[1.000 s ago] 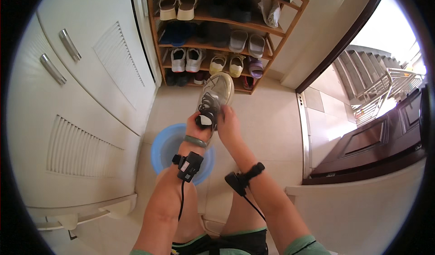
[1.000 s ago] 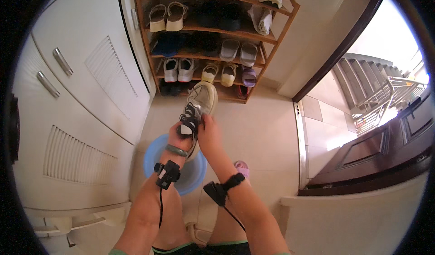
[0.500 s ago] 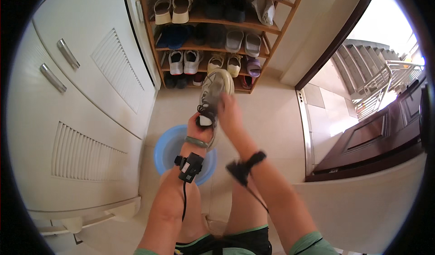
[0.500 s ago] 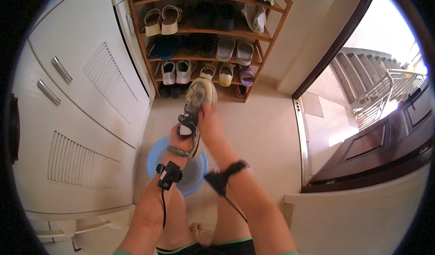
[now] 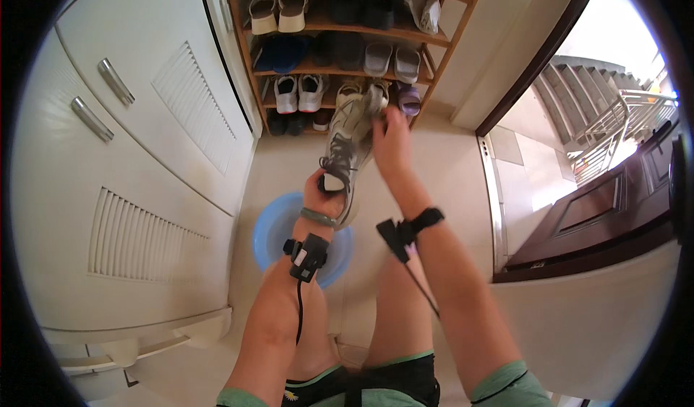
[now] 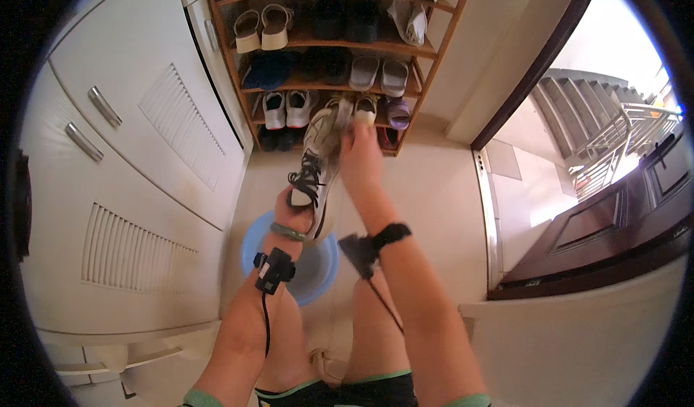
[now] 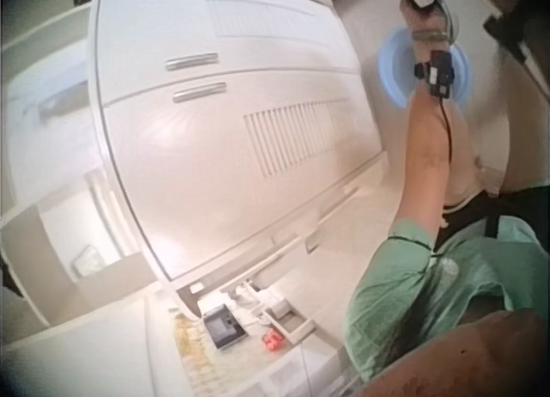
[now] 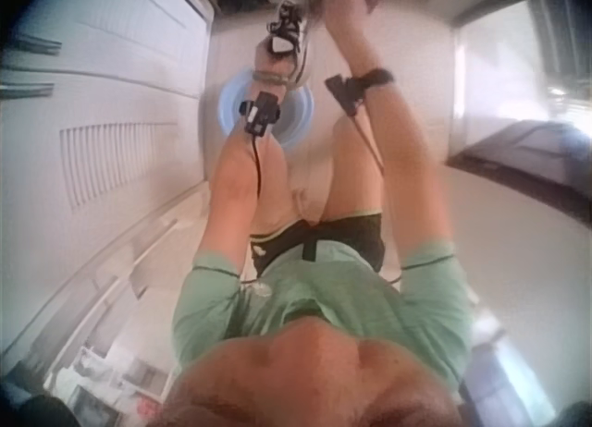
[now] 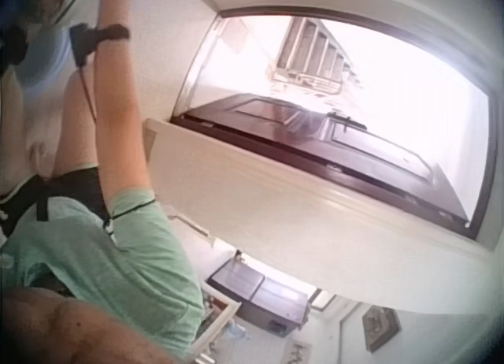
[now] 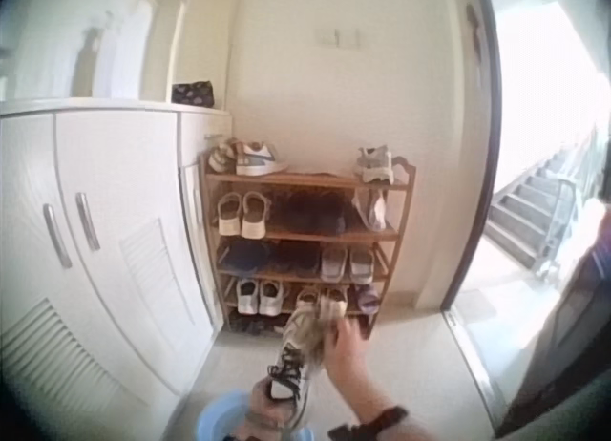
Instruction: The recorder is cleaning a shoe using a wet cloth and a bucket of water.
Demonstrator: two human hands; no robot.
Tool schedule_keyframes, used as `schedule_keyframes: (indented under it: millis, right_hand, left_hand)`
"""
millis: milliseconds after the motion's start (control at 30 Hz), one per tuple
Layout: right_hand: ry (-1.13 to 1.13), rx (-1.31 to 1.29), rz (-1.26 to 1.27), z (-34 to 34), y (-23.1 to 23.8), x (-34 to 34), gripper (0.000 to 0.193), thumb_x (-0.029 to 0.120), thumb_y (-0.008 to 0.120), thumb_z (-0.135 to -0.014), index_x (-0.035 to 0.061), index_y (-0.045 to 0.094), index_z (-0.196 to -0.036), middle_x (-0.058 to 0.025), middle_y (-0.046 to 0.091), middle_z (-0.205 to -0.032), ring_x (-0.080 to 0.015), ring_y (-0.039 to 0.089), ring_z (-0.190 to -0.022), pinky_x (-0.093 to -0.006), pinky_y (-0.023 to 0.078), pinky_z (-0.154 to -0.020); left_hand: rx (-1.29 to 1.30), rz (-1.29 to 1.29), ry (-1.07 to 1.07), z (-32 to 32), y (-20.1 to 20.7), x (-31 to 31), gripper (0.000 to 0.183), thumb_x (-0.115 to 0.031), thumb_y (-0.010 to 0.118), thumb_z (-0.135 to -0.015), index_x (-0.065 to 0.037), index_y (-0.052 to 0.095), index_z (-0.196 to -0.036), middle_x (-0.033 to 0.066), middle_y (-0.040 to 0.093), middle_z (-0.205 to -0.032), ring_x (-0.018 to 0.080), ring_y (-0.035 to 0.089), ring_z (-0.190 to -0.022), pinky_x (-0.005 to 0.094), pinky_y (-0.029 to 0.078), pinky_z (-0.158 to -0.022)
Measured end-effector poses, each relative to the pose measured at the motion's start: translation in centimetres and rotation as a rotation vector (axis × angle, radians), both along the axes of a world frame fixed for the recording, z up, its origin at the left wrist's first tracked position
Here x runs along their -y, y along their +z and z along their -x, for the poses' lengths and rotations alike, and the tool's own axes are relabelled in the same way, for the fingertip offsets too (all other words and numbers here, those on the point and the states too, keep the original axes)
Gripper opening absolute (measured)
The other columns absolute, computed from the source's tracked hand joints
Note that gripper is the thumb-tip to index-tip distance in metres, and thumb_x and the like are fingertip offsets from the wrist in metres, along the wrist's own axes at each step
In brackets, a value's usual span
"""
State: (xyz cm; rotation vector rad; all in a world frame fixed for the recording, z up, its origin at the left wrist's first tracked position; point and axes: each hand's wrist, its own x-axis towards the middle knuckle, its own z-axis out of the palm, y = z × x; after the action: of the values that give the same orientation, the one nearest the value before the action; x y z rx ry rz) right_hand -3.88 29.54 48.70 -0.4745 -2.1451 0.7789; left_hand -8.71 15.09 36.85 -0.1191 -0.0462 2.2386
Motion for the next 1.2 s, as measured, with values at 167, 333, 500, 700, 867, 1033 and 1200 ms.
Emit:
schedule_keyframes:
  millis: [167,333,500,700,867,1033,1200]
  right_hand:
    - [0.26,0.377,0.5,-6.4,-9.4,6.1,0.022,0.002,0.051,-0.076,0.0005,0.051,-0.098,-0.0234,0.056,-0.089,-0.0427,0.053,-0.088,-0.0475,0.043,-0.075]
    - [0.177,0.168,0.382,-6.4,-6.6,3.1,0.018,0.009,0.054,-0.081,0.0001,0.053,-0.097,-0.0215,0.056,-0.087,-0.0364,0.056,-0.083,-0.0437,0.044,-0.073]
    - [0.056,-0.108,0.155,-0.2,0.9,-2.0,0.023,0.013,0.054,-0.084,-0.0005,0.053,-0.103,-0.0205,0.055,-0.098,-0.0357,0.053,-0.089,-0.0412,0.043,-0.075]
    - [0.179,0.134,0.071,-2.4,-4.2,5.0,0.016,0.01,0.049,-0.085,0.0002,0.052,-0.097,-0.0213,0.054,-0.096,-0.0404,0.052,-0.089,-0.0469,0.043,-0.076]
    - [0.206,0.219,0.134,-4.6,-3.7,2.6,0.013,0.008,0.052,-0.083,-0.0002,0.051,-0.094,-0.021,0.054,-0.09,-0.0382,0.053,-0.081,-0.0438,0.044,-0.07]
    - [0.093,-0.032,0.075,-4.3,0.8,0.0,0.023,0.003,0.051,-0.081,-0.0008,0.054,-0.104,-0.0202,0.045,-0.12,-0.0349,0.048,-0.106,-0.0355,0.042,-0.086]
    - [0.138,0.028,-0.169,-3.0,-0.4,0.8,0.033,0.01,0.047,-0.085,0.0026,0.049,-0.117,-0.0241,0.029,-0.137,-0.0399,0.033,-0.125,-0.0391,0.032,-0.1]
  left_hand:
    - [0.021,0.099,0.103,-1.1,3.8,0.2,0.016,-0.007,0.041,-0.087,0.003,0.051,-0.094,0.0105,0.058,-0.086,0.0201,0.059,-0.078,0.0321,0.052,-0.076]
    - [-0.007,0.011,0.035,-0.5,4.7,1.1,0.02,-0.008,0.042,-0.087,0.003,0.053,-0.099,0.0123,0.059,-0.094,0.0226,0.06,-0.085,0.0336,0.052,-0.078]
    - [-0.048,0.121,-0.003,-1.6,5.1,0.6,0.024,-0.012,0.047,-0.087,0.002,0.055,-0.104,0.0126,0.062,-0.097,0.0238,0.061,-0.089,0.0346,0.052,-0.077]
    - [-0.127,0.33,0.071,-1.5,4.5,1.1,0.022,-0.017,0.048,-0.088,-0.002,0.057,-0.101,0.0088,0.063,-0.096,0.0207,0.062,-0.087,0.0312,0.051,-0.076]
    - [-0.087,0.334,0.074,-1.7,5.9,0.3,0.018,-0.015,0.05,-0.087,-0.002,0.057,-0.096,0.0106,0.063,-0.093,0.0222,0.062,-0.085,0.0339,0.051,-0.076]
    - [-0.175,0.345,0.103,-1.9,5.6,0.9,0.026,-0.014,0.05,-0.086,0.003,0.053,-0.106,0.0123,0.061,-0.098,0.0227,0.062,-0.087,0.0342,0.051,-0.078]
    - [-0.372,0.514,0.109,-3.4,6.9,0.3,0.022,-0.022,0.058,-0.087,-0.004,0.06,-0.099,0.0046,0.063,-0.089,0.0144,0.061,-0.08,0.0272,0.049,-0.065]
